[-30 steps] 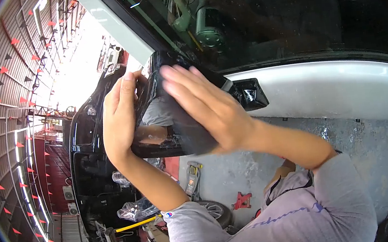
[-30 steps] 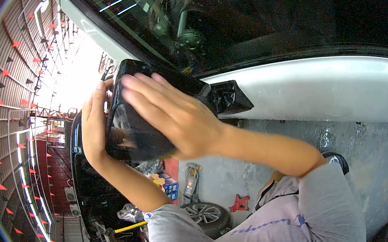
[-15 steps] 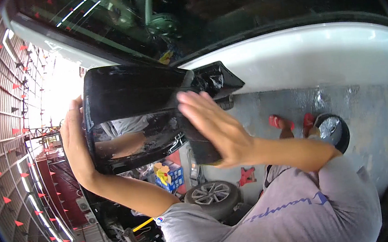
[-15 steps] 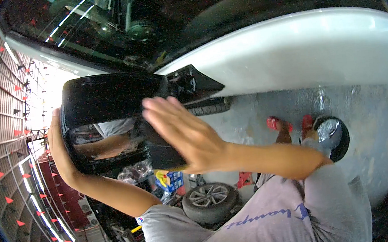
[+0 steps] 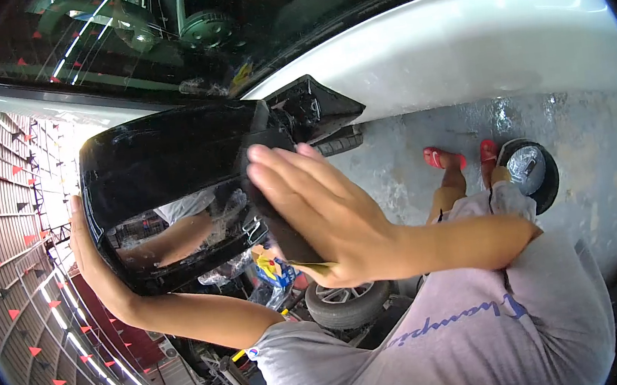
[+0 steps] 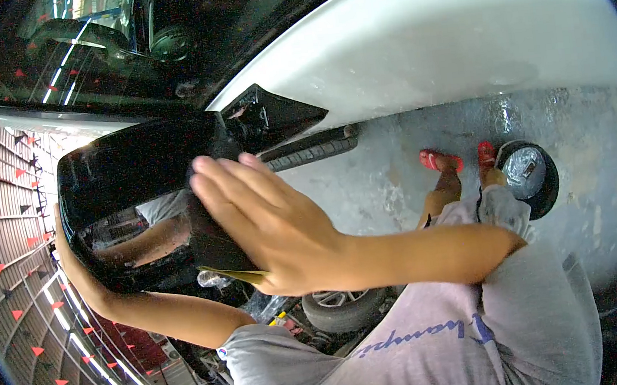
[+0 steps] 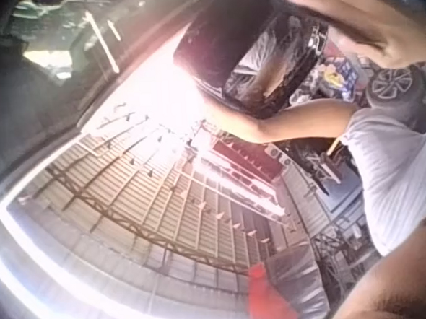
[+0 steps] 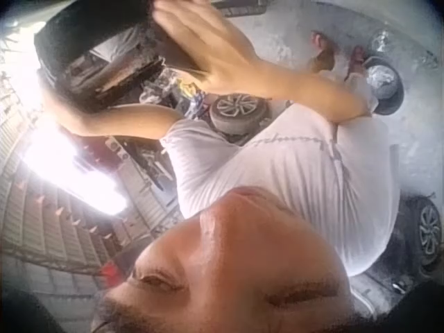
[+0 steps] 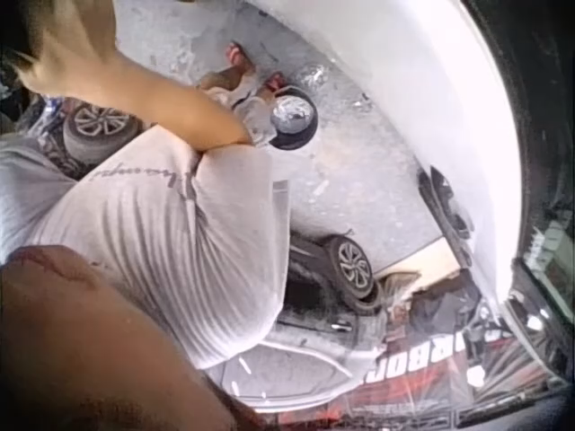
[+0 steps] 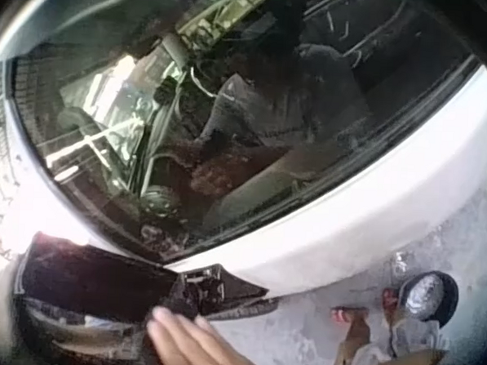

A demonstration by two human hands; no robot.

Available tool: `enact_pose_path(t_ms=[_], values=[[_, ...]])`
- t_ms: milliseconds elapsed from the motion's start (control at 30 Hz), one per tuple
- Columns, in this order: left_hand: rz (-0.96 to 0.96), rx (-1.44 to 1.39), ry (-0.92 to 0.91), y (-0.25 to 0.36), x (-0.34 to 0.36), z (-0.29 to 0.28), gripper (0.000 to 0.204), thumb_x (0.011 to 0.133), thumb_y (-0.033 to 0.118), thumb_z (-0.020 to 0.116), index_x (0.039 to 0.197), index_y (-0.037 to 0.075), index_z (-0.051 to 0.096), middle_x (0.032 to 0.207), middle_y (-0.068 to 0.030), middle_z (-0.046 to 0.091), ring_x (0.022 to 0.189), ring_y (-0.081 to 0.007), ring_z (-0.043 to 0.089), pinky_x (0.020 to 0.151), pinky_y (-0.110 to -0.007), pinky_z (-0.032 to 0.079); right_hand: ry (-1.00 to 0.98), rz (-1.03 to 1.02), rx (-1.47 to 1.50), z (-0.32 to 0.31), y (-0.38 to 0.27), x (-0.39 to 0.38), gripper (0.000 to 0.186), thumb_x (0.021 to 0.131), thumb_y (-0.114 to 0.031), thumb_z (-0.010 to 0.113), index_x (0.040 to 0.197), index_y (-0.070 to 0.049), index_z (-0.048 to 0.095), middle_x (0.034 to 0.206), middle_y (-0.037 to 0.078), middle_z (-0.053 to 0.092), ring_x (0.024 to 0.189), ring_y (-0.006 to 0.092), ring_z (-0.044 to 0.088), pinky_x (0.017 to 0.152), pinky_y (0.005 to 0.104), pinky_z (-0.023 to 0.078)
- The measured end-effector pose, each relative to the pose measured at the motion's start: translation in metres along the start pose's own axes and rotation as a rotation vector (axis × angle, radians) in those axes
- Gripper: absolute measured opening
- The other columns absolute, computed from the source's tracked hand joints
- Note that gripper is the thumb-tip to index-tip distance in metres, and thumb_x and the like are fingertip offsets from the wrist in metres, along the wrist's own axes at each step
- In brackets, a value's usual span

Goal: The recorder sands the exterior housing of a car's side mirror using a sanding block and water.

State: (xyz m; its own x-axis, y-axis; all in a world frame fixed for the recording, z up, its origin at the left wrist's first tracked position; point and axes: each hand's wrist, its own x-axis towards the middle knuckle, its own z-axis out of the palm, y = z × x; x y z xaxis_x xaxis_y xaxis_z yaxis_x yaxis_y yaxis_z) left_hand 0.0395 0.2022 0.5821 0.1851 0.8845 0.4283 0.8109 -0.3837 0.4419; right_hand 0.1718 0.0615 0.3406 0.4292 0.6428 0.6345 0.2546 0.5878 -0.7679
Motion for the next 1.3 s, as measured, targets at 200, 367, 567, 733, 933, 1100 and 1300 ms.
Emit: enact_pose_path(t_ms=[200, 367, 567, 733, 933, 1100, 1300], values=[[0.005, -0.03, 0.044, 0.004, -0.003, 0.004, 0.053, 0.106, 0.033, 0.046, 0.144, -0.003, 0.055, 0.142, -0.013, 0.059, 0.131, -0.0217, 0.054, 0.116, -0.038, 0.034, 0.045, 0.066, -0.037, -0.002, -0.002, 0.004, 0.072, 0.095, -0.03, 0.061, 0.147, 0.014, 0.037, 0.152, 0.032, 0.041, 0.128, 0.0439, 0.05, 0.111, 0.0536, 0.037], [0.068, 0.008, 0.043, 0.002, -0.002, 0.003, 0.056, 0.107, 0.037, 0.047, 0.145, -0.004, 0.054, 0.138, -0.0122, 0.061, 0.125, -0.0207, 0.058, 0.114, -0.038, 0.037, 0.031, 0.143, -0.159, -0.008, -0.005, 0.009, 0.069, 0.095, -0.032, 0.063, 0.142, 0.016, 0.043, 0.145, 0.032, 0.048, 0.12, 0.0425, 0.055, 0.104, 0.0509, 0.043], [0.025, -0.013, 0.062, 0.004, -0.002, 0.002, 0.052, 0.105, 0.032, 0.051, 0.143, -0.003, 0.056, 0.146, -0.0133, 0.056, 0.137, -0.021, 0.051, 0.118, -0.037, 0.031, -0.025, 0.145, -0.255, -0.012, -0.014, 0.005, 0.066, 0.097, -0.035, 0.062, 0.128, 0.022, 0.05, 0.132, 0.038, 0.054, 0.111, 0.0434, 0.058, 0.099, 0.0497, 0.045], [-0.039, -0.088, 0.08, 0.008, -0.005, 0.006, 0.053, 0.105, 0.033, 0.049, 0.145, -0.003, 0.054, 0.145, -0.0133, 0.057, 0.136, -0.0217, 0.052, 0.119, -0.037, 0.031, -0.068, 0.164, -0.297, -0.015, -0.014, 0.01, 0.063, 0.096, -0.034, 0.063, 0.125, 0.021, 0.053, 0.129, 0.037, 0.057, 0.106, 0.0423, 0.059, 0.097, 0.049, 0.046], [-0.012, -0.001, 0.023, 0.003, 0.0, -0.006, 0.056, 0.107, 0.038, 0.045, 0.145, -0.003, 0.053, 0.142, -0.0115, 0.059, 0.128, -0.0213, 0.057, 0.116, -0.038, 0.036, -0.113, 0.109, -0.199, -0.021, -0.005, 0.013, 0.066, 0.093, -0.03, 0.067, 0.133, 0.02, 0.048, 0.139, 0.035, 0.051, 0.117, 0.0434, 0.055, 0.101, 0.0505, 0.045], [-0.081, 0.027, 0.106, 0.023, -0.015, 0.017, 0.052, 0.109, 0.031, 0.042, 0.148, -0.003, 0.05, 0.143, -0.0126, 0.056, 0.13, -0.0206, 0.055, 0.116, -0.037, 0.036, -0.028, -0.211, 0.104, -0.012, 0.001, 0.032, 0.072, 0.086, -0.028, 0.068, 0.141, 0.014, 0.047, 0.146, 0.032, 0.048, 0.12, 0.0446, 0.057, 0.103, 0.0503, 0.048], [0.096, 0.166, 0.063, 0.006, -0.012, 0.003, 0.049, 0.109, 0.026, 0.04, 0.148, -0.002, 0.051, 0.14, -0.0128, 0.059, 0.125, -0.0197, 0.058, 0.112, -0.036, 0.04, -0.189, -0.123, -0.028, -0.035, 0.028, 0.014, 0.077, 0.087, -0.034, 0.068, 0.141, 0.014, 0.042, 0.146, 0.029, 0.047, 0.12, 0.0397, 0.055, 0.105, 0.049, 0.046]])
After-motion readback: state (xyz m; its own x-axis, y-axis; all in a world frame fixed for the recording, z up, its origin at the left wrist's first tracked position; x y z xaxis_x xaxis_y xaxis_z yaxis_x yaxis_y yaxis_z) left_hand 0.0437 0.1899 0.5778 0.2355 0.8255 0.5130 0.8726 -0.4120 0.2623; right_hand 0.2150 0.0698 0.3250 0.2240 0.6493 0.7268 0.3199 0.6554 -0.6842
